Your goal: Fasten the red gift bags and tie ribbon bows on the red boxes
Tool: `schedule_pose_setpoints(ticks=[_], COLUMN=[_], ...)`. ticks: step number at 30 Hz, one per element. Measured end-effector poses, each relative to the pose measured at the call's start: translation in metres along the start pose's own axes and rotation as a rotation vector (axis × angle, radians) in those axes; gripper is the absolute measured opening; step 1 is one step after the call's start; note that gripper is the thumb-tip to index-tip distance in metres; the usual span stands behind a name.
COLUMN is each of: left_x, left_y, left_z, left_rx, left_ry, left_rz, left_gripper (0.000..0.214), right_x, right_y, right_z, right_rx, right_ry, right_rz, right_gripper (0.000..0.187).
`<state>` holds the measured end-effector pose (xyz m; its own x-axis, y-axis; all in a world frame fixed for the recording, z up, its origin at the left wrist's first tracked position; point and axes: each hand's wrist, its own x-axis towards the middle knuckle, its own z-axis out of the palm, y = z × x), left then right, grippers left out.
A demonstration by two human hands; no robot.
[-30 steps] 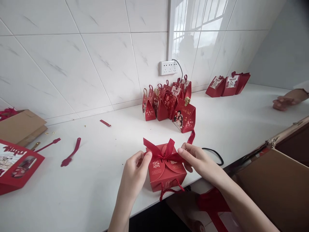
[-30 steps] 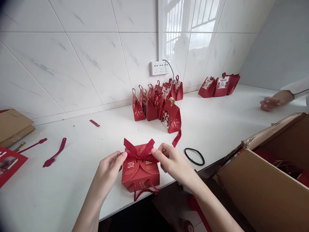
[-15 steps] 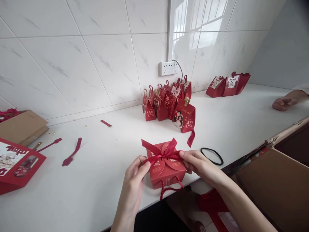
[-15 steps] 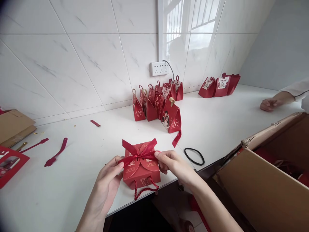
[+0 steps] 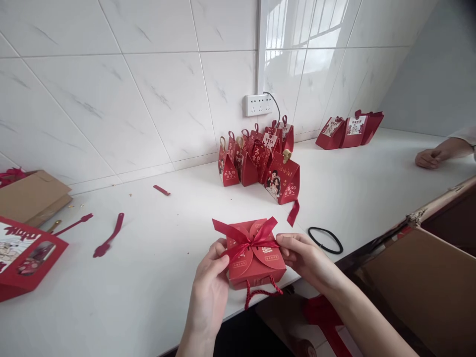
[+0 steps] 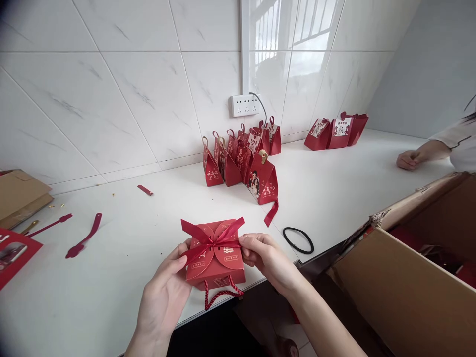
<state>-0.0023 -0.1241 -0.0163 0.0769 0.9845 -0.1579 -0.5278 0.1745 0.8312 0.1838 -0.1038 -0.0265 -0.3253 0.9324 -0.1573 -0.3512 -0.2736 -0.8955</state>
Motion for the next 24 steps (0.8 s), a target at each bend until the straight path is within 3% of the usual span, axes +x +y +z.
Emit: schedule_pose_setpoints(ticks=[6, 15, 22, 24], left_x=[0.003, 0.005, 0.013, 0.019], left_y=[-0.005, -0.01, -0.003, 0.002], left_z=[0.002, -0.004, -0.008, -0.013], left_rx=[-0.142, -0.175, 0.011, 0.142], left_ry=[-0.003, 0.016, 0.01, 0.016], left_rz=[-0.003, -0.036, -0.064, -0.039], left_gripper=[0.011, 0.01, 0.023, 0.029], right_x=[0.0, 0.002, 0.001, 0.0], right_y=[0.006, 0.006, 0.011, 0.014], right_z=[0.003, 0.005, -0.016, -0.024], right_rx=[0.16, 0.309, 0.057, -0.024], right_ry=[0.071, 0.098, -0.099, -0.039], right_rz=[-0.019, 0.01, 0.021, -0.04], right_gripper=[0.04, 0.043, 0.045, 0.045])
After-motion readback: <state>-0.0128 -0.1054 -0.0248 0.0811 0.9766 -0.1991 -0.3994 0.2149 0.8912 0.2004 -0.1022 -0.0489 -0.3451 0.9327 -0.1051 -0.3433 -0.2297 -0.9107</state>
